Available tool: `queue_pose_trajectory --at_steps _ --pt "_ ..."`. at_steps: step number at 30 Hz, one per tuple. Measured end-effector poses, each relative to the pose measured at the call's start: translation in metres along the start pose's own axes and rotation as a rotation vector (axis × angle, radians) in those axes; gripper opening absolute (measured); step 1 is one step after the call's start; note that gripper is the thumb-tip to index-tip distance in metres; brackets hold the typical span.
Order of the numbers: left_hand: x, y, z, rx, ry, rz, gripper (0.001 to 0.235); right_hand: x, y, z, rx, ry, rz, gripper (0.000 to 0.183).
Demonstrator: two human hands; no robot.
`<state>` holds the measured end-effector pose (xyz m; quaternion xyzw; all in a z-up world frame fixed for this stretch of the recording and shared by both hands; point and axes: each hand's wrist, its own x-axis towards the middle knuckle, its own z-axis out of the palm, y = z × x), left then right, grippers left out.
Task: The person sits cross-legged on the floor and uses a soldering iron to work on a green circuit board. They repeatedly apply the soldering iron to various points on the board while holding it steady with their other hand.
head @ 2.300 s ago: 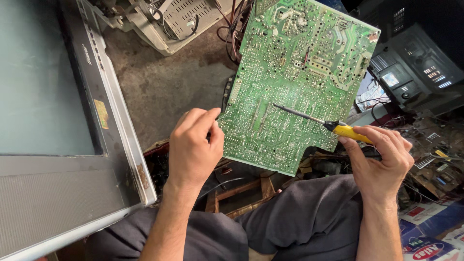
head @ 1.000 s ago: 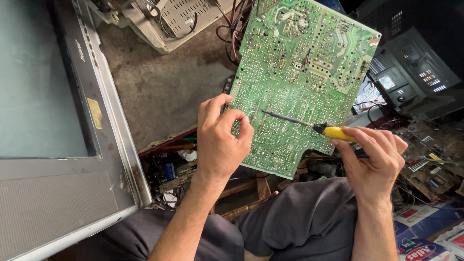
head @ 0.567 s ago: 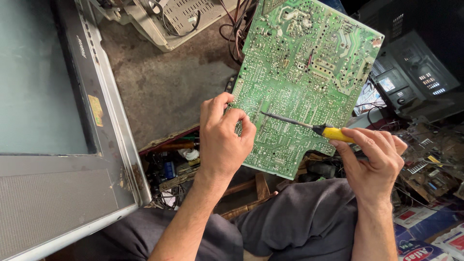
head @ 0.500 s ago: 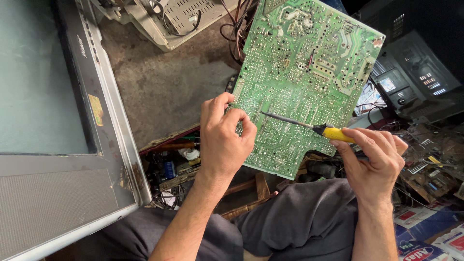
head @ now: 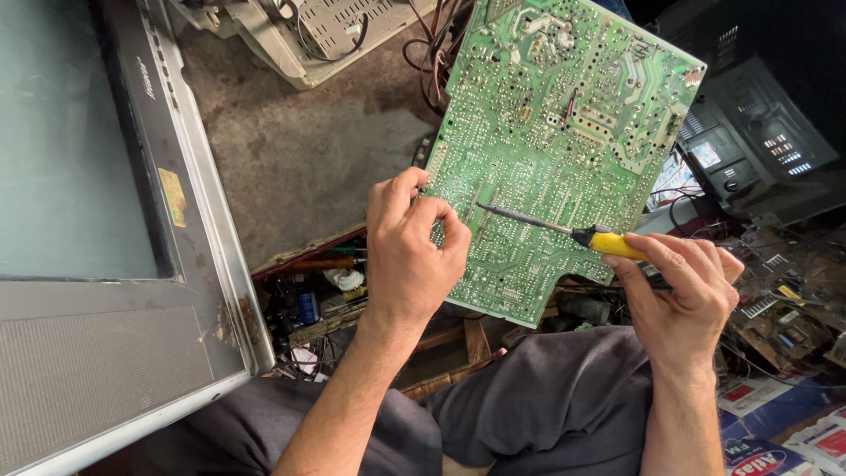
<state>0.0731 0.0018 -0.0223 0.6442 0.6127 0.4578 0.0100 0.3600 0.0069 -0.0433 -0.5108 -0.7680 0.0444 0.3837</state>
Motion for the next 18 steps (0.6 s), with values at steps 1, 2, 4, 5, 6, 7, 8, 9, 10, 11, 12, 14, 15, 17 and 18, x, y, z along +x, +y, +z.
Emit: queue_pose_trajectory --at_steps 1,2,4,5,6,7,8,9,10,11,12,14,15,17,18 --pt "0.0002 0.0002 0.0001 0.0 0.001 -0.001 0.01 0.0004 -0.0004 0.0002 0.0 0.001 -0.001 0.025" --pt "0.0005 0.0002 0.0001 0.0 0.003 0.0 0.01 0.0009 -0.0007 0.0003 0.001 0.003 -0.002 0.025" --pt "0.0002 0.0004 -0.0002 0.003 0.005 0.0 0.01 0.0011 -0.0018 0.0004 0.003 -0.001 -0.001 0.024" --pt "0.0004 0.0005 -0.0001 0.001 0.005 -0.001 0.01 0.0015 -0.0022 0.0003 0.002 -0.001 0.0 0.024" --pt "0.0006 0.0005 0.0 -0.001 0.006 -0.002 0.01 0.0018 -0.0025 0.0001 0.002 -0.002 0.0 0.024" --pt "0.0005 0.0006 -0.0001 -0.002 0.007 -0.004 0.01 0.002 -0.0029 0.0001 0.0 -0.004 0.001 0.024" --pt "0.0003 0.0005 -0.0001 -0.002 0.003 -0.005 0.01 0.0021 -0.0031 -0.0002 0.0 -0.006 0.002 0.024" --pt "0.0002 0.0004 -0.0002 -0.002 0.0 -0.007 0.01 0.0021 -0.0035 0.0001 0.0 -0.007 0.003 0.024" --pt "0.0001 0.0002 -0.0002 -0.001 -0.003 -0.008 0.01 0.002 -0.0037 0.0002 0.002 -0.008 0.004 0.024" --pt "-0.0002 0.0002 -0.0001 0.0 -0.002 -0.009 0.01 0.0021 -0.0038 0.0003 0.002 -0.008 0.003 0.024" --pt "-0.0005 0.0001 0.0 0.001 0.0 -0.01 0.01 0.0021 -0.0038 0.0004 0.001 -0.008 0.002 0.024" --pt "-0.0008 -0.0003 0.0004 0.002 -0.002 -0.009 0.009 0.0024 -0.0036 0.0008 -0.002 -0.007 -0.002 0.024" --pt "-0.001 -0.0005 0.0006 0.002 -0.005 -0.009 0.009 0.0026 -0.0036 0.0008 -0.003 -0.007 -0.002 0.024" --pt "-0.0013 -0.0013 0.001 0.002 -0.012 -0.006 0.009 0.0024 -0.0037 0.0007 -0.002 -0.01 0.003 0.024" --pt "-0.0014 -0.0019 0.0011 0.002 -0.016 -0.004 0.009 0.0023 -0.0039 0.0007 0.0 -0.012 0.006 0.024"
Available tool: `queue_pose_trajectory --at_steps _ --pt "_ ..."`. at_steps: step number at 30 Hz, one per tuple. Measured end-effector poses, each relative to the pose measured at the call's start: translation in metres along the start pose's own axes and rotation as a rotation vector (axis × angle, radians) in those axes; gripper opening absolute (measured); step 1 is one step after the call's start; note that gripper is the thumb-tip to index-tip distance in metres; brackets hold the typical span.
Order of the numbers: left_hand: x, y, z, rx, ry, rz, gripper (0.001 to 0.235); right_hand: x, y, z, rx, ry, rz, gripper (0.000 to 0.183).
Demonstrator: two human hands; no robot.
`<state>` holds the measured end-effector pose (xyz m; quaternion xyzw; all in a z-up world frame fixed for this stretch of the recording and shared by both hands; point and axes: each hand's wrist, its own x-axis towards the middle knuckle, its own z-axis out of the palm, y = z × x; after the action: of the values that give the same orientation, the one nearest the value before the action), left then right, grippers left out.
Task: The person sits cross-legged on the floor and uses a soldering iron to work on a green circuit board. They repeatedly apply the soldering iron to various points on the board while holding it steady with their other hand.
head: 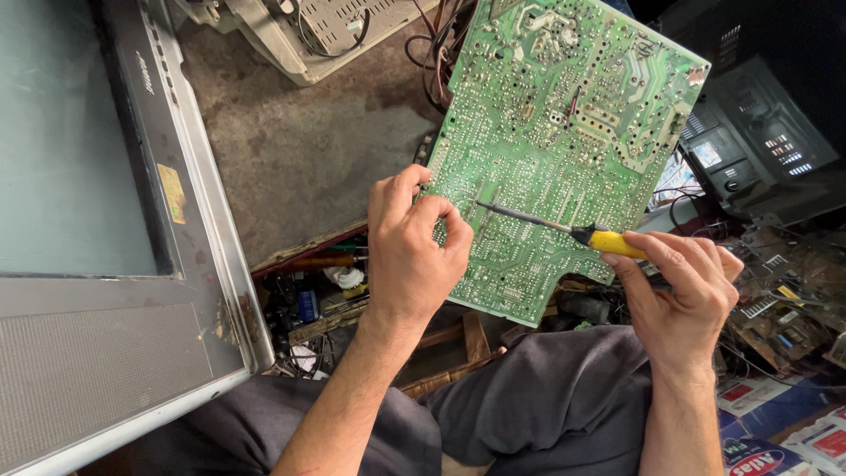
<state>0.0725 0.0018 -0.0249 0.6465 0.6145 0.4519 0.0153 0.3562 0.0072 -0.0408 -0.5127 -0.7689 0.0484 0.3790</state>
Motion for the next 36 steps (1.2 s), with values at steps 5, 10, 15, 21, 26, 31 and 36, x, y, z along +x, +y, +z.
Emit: queue_pose_trajectory --at_steps 5,10,15,21,26,31,36 --pt "-0.0006 -0.0007 0.0005 0.005 -0.004 0.004 0.008 0.0005 0.0003 0.0 -0.007 0.0 -0.001 0.024" --pt "-0.0002 0.0 -0.0002 0.001 -0.002 0.001 0.009 0.0004 0.001 0.0004 -0.003 -0.001 -0.003 0.023" --pt "-0.0001 0.0014 -0.0011 -0.023 0.001 -0.018 0.009 0.0004 0.0018 0.0011 -0.012 -0.002 -0.004 0.023" --pt "0.0005 0.0019 -0.0015 -0.024 0.005 -0.01 0.009 0.0004 0.0013 0.0006 -0.002 0.0 0.002 0.024" --pt "0.0006 0.0022 -0.0016 -0.021 0.007 -0.015 0.009 0.0005 0.0006 0.0001 0.001 -0.004 0.001 0.024" --pt "0.0006 0.0016 -0.0008 -0.014 0.008 -0.009 0.009 0.0003 -0.0002 0.0003 -0.005 -0.003 0.002 0.024" --pt "0.0003 0.0014 -0.0011 -0.005 0.003 -0.007 0.009 0.0004 -0.0005 0.0 -0.008 -0.002 0.003 0.024"
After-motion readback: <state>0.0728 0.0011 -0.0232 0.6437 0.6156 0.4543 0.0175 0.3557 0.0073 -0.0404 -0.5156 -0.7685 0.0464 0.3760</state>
